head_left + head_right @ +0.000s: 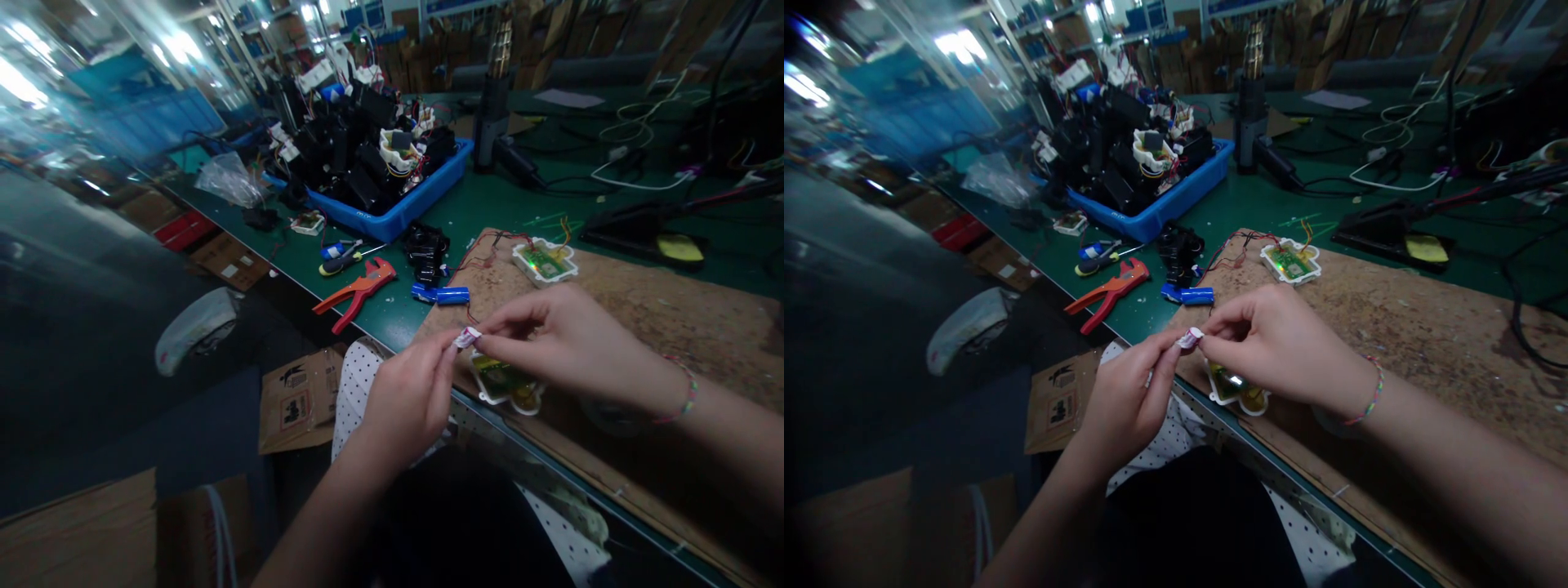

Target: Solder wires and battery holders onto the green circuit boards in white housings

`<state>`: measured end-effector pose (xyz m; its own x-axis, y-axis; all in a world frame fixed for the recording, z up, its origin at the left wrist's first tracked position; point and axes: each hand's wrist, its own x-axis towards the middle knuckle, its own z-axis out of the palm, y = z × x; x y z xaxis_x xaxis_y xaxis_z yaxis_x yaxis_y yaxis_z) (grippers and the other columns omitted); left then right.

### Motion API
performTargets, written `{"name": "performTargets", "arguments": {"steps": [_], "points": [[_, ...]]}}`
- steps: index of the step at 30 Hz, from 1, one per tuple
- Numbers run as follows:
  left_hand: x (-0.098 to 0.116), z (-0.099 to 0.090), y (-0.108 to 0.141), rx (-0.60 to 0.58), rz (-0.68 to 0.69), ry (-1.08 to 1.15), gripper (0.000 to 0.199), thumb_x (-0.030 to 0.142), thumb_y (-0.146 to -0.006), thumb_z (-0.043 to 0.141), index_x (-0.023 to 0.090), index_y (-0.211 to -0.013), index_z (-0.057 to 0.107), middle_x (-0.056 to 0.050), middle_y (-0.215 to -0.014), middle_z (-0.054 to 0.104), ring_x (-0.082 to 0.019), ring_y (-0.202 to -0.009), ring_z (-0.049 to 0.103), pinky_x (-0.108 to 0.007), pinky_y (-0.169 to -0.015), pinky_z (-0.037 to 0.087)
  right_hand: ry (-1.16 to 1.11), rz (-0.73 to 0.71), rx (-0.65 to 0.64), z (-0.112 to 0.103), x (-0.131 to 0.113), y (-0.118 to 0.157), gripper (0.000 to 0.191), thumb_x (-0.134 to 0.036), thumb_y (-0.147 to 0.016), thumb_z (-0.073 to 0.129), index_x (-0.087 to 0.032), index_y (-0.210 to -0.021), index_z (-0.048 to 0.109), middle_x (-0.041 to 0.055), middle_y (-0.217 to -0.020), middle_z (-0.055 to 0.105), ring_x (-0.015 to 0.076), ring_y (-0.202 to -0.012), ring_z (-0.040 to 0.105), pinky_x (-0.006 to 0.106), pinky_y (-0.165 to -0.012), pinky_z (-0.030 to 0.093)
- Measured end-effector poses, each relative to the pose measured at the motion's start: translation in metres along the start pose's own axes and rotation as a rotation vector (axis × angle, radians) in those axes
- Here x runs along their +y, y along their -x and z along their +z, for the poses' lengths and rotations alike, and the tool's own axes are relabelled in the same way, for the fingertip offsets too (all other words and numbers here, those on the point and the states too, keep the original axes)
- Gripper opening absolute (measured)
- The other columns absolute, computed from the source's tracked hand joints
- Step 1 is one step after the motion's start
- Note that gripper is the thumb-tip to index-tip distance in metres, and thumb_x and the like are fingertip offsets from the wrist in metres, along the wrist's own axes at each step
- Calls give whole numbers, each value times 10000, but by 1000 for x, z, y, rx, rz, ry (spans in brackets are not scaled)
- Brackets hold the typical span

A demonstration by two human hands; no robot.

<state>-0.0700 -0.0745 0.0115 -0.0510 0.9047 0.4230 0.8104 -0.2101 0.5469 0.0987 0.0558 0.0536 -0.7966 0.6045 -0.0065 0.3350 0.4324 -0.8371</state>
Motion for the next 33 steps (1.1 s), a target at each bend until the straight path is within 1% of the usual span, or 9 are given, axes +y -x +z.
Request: {"name": "performTargets", "arguments": {"steps": [3, 9, 12, 15, 18, 22, 26, 29, 33], "points": [[3, -7, -1, -57, -7, 73, 302, 185, -1025, 502, 110, -1286, 636, -109, -1230, 760, -205, -1097, 740, -327, -970, 586, -32, 34, -14, 0, 3, -1, 173, -350, -874, 693, -232, -850, 817, -21, -687, 758, 109, -584, 659, 202, -508, 462], [4, -11, 0, -69, 6, 128, 376, 203, -1009, 504, 77, -1346, 614, -137, -1276, 743, -210, -1115, 738, -360, -1008, 588, -7, 30, 1, 0, 4, -1, 155, -326, -870, 695, -236, -858, 821, -9, -728, 772, 122, -618, 687, 213, -536, 485], [1, -10, 1, -60, 32, 127, 419, 277, -996, 579, 66, -1357, 602, -145, -1285, 740, -220, -1117, 741, -362, -996, 603, 7, 29, 5, -1, 4, 0, 147, -317, -871, 692, -248, -865, 821, -17, -743, 776, 122, -621, 691, 217, -537, 486], [-4, -6, 1, 6, 80, -2, 348, 270, -995, 623, 77, -1284, 643, -127, -1216, 774, -219, -1053, 768, -343, -932, 627, 8, 15, 0, 0, 4, 1, 151, -313, -877, 684, -253, -891, 822, -18, -771, 783, 126, -641, 700, 219, -548, 497], [-7, -3, 1, 29, 159, -158, 266, 185, -1027, 553, 81, -1253, 649, -120, -1183, 785, -203, -999, 781, -314, -875, 629, 45, -16, 10, 1, 1, 1, 167, -312, -879, 673, -241, -890, 824, -14, -756, 781, 124, -632, 701, 219, -556, 499], [-8, -7, 2, -58, 219, -342, 265, 158, -1021, 529, 98, -1258, 630, -95, -1075, 798, -206, -876, 779, -318, -724, 610, 137, -47, 12, 1, -2, 1, 180, -322, -874, 670, -231, -860, 824, -14, -728, 775, 117, -614, 701, 211, -549, 485], [-3, -16, 0, -101, 246, -510, 196, 142, -995, 515, 153, -1133, 653, -26, -840, 745, -207, -688, 707, -337, -557, 491, 182, -87, 8, 1, -3, 1, 188, -323, -872, 669, -231, -894, 832, -1, -760, 790, 130, -631, 714, 221, -569, 499], [0, -20, -4, -92, 278, -538, 138, 148, -985, 515, 180, -1010, 647, -19, -792, 689, -202, -693, 667, -342, -555, 430, 162, -118, 9, 0, -1, 1, 214, -339, -879, 665, -219, -914, 838, 24, -806, 805, 166, -663, 735, 250, -590, 533], [-2, -19, -5, -86, 290, -460, 108, 158, -969, 531, 185, -913, 620, -30, -792, 666, -187, -724, 638, -335, -585, 401, 156, -166, -6, -3, 1, 0, 219, -336, -891, 669, -221, -957, 843, 36, -882, 816, 193, -734, 757, 269, -648, 577]]}}
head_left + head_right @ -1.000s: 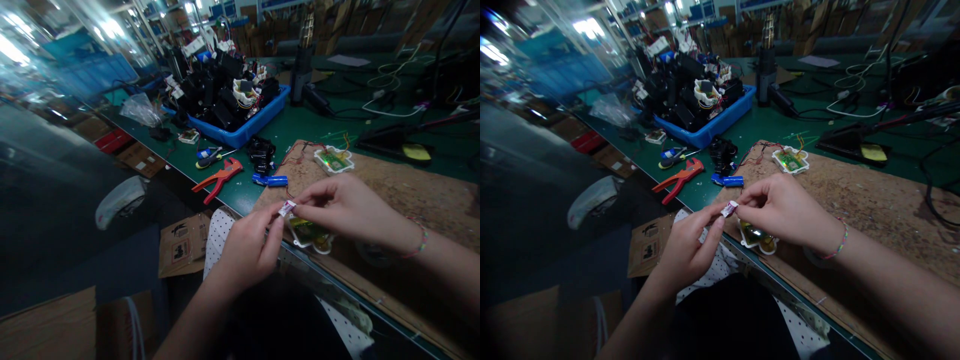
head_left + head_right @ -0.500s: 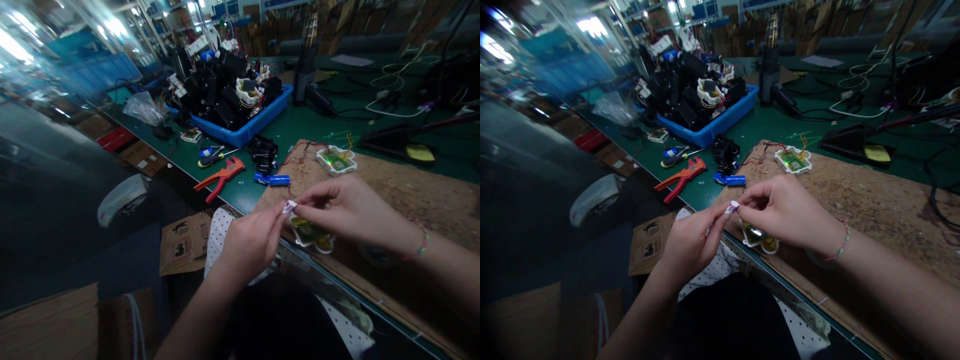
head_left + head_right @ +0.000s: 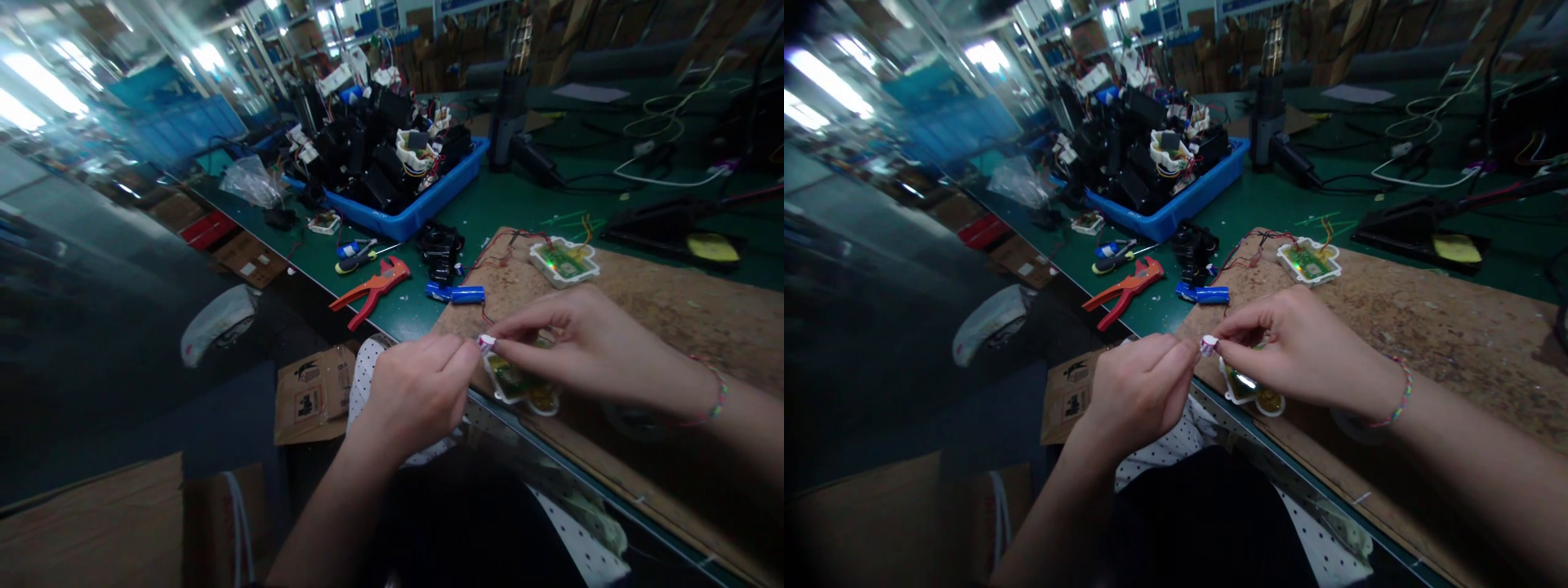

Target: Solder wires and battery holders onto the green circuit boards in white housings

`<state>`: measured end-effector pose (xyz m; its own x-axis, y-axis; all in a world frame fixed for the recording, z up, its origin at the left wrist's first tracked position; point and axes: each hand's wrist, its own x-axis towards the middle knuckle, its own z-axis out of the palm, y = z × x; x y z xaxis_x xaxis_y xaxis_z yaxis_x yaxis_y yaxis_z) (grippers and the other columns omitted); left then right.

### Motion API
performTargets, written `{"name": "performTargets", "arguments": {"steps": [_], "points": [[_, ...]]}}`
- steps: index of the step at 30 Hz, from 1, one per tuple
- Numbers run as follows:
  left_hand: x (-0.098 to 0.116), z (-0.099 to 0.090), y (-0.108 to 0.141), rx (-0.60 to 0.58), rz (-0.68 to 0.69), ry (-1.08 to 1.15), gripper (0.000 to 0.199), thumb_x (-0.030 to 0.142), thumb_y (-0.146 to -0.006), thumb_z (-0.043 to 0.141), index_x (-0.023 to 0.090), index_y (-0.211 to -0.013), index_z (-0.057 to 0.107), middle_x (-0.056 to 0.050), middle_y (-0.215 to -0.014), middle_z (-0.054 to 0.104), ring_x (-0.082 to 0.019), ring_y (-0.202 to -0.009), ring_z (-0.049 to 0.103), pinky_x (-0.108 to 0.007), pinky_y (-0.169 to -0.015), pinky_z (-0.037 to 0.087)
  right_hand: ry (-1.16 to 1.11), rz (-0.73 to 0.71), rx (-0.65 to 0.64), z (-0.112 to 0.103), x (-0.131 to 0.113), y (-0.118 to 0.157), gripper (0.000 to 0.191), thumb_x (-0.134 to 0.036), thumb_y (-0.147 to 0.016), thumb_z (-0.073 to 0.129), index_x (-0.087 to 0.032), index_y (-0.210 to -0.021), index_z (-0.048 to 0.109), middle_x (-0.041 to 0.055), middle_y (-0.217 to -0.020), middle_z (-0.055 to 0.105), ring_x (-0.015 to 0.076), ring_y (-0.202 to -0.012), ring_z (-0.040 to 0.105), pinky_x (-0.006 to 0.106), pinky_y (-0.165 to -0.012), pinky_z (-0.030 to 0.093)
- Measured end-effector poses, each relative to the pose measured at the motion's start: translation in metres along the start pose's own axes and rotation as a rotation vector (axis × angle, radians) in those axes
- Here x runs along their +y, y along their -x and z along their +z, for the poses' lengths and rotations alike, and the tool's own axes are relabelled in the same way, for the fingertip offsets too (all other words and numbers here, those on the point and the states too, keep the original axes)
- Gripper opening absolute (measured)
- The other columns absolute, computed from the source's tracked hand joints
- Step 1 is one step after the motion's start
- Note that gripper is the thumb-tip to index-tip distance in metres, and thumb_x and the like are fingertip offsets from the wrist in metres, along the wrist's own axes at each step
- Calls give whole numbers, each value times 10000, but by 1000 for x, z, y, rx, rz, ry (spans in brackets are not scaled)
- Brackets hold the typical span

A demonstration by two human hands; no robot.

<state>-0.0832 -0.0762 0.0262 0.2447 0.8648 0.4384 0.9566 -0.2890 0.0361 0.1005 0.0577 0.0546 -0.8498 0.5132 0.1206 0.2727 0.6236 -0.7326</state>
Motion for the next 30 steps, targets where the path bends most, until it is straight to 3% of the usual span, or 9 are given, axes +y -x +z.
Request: {"name": "performTargets", "arguments": {"steps": [3, 8, 13, 20, 26, 30], "points": [[0, 7, 2, 58, -88, 148, 117, 178, -986, 523, 174, -934, 627, -36, -807, 668, -177, -732, 628, -317, -623, 422, -34, -21, 1, -1, -1, 0, 214, -342, -893, 687, -233, -996, 840, 24, -917, 818, 181, -758, 757, 264, -690, 592], [6, 14, 3, 176, -337, 634, 141, 194, -1020, 505, 174, -936, 616, -38, -869, 695, -152, -802, 665, -276, -710, 503, -130, 28, 17, -3, -6, -2, 199, -358, -883, 705, -237, -961, 843, 29, -896, 817, 174, -745, 756, 253, -655, 591], [10, 13, 3, 133, -494, 960, 189, 285, -1070, 480, 192, -1047, 643, -34, -921, 726, -144, -816, 712, -267, -725, 565, -231, 101, 55, -5, -2, -4, 228, -405, -841, 758, -208, -921, 840, 54, -837, 812, 178, -712, 758, 247, -618, 597], [13, 7, 4, 114, -465, 889, 215, 288, -1079, 438, 202, -1135, 628, -53, -991, 736, -172, -907, 718, -307, -798, 585, -201, 22, 107, -4, 1, -4, 200, -386, -847, 758, -231, -948, 837, 48, -863, 816, 180, -734, 771, 260, -654, 616], [10, 4, 6, 121, -409, 819, 264, 283, -1083, 389, 200, -1180, 619, -73, -1056, 746, -190, -969, 717, -337, -850, 576, 22, -154, 203, -1, 0, 0, 166, -272, -884, 719, -276, -1014, 823, 12, -909, 817, 157, -770, 759, 269, -703, 588], [12, 2, 2, 131, -381, 717, 202, 274, -1054, 473, 180, -1091, 648, -64, -990, 746, -180, -894, 704, -308, -805, 551, 92, -272, 205, 0, 0, 2, 227, -201, -892, 704, -290, -1075, 802, -4, -924, 811, 149, -804, 749, 271, -714, 561]]}}
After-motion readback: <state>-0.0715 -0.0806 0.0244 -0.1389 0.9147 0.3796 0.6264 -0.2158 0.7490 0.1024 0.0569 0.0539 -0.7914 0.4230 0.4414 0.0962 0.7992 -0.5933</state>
